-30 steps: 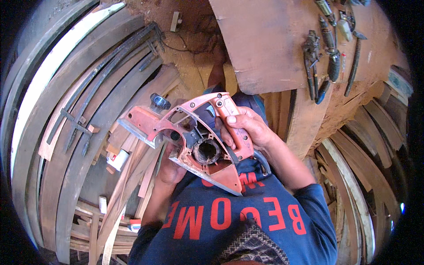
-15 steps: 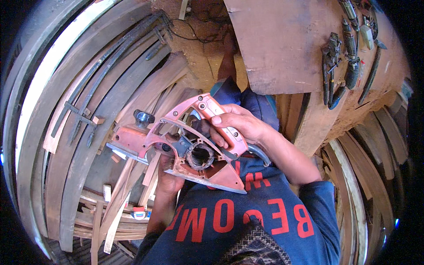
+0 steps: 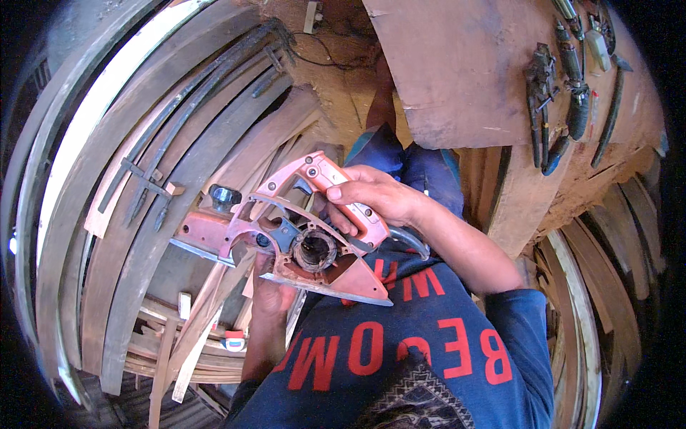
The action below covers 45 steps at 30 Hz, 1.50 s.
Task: The person assembles a handheld power tool, likely a jigsaw, by inserting a motor component into the tool's body and securing it. They then retrieve a small cylindrical part and use a screwdriver to tighten a screw on it.
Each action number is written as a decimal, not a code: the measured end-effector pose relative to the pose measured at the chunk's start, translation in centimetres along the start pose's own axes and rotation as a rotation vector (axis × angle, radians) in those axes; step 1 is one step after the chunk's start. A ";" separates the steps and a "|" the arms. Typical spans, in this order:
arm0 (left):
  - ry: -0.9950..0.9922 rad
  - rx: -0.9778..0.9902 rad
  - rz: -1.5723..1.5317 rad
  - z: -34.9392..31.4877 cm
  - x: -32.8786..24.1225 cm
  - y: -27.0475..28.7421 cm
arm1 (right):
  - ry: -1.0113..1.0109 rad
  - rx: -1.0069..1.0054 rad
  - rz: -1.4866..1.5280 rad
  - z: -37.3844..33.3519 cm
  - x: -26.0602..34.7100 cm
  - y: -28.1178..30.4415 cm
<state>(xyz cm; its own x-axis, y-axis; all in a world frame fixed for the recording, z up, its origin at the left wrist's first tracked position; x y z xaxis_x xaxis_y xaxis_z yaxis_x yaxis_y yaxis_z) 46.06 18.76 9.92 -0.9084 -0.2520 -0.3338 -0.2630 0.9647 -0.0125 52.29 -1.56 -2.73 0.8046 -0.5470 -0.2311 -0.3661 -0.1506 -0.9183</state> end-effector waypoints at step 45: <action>-0.035 -0.050 -0.124 -1.2 0.0 2.8 | -0.027 0.054 -0.237 0.9 2.3 -1.9</action>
<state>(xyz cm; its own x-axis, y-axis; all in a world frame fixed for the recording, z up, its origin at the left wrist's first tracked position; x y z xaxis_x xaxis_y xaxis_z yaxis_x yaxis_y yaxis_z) 44.98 21.36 10.99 -0.8562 -0.3656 -0.3651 -0.3893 0.9211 -0.0094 55.26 -1.86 -1.83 0.8775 -0.4794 -0.0147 -0.1407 -0.2279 -0.9635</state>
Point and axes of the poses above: each hand's wrist, its own z-axis towards the middle knuckle, its own y-axis out of the back of the hand, x = y × z, the point moved 7 cm from there along z, towards the middle knuckle, and after that the axes turned 6 degrees about z, right-handed, at the moved point
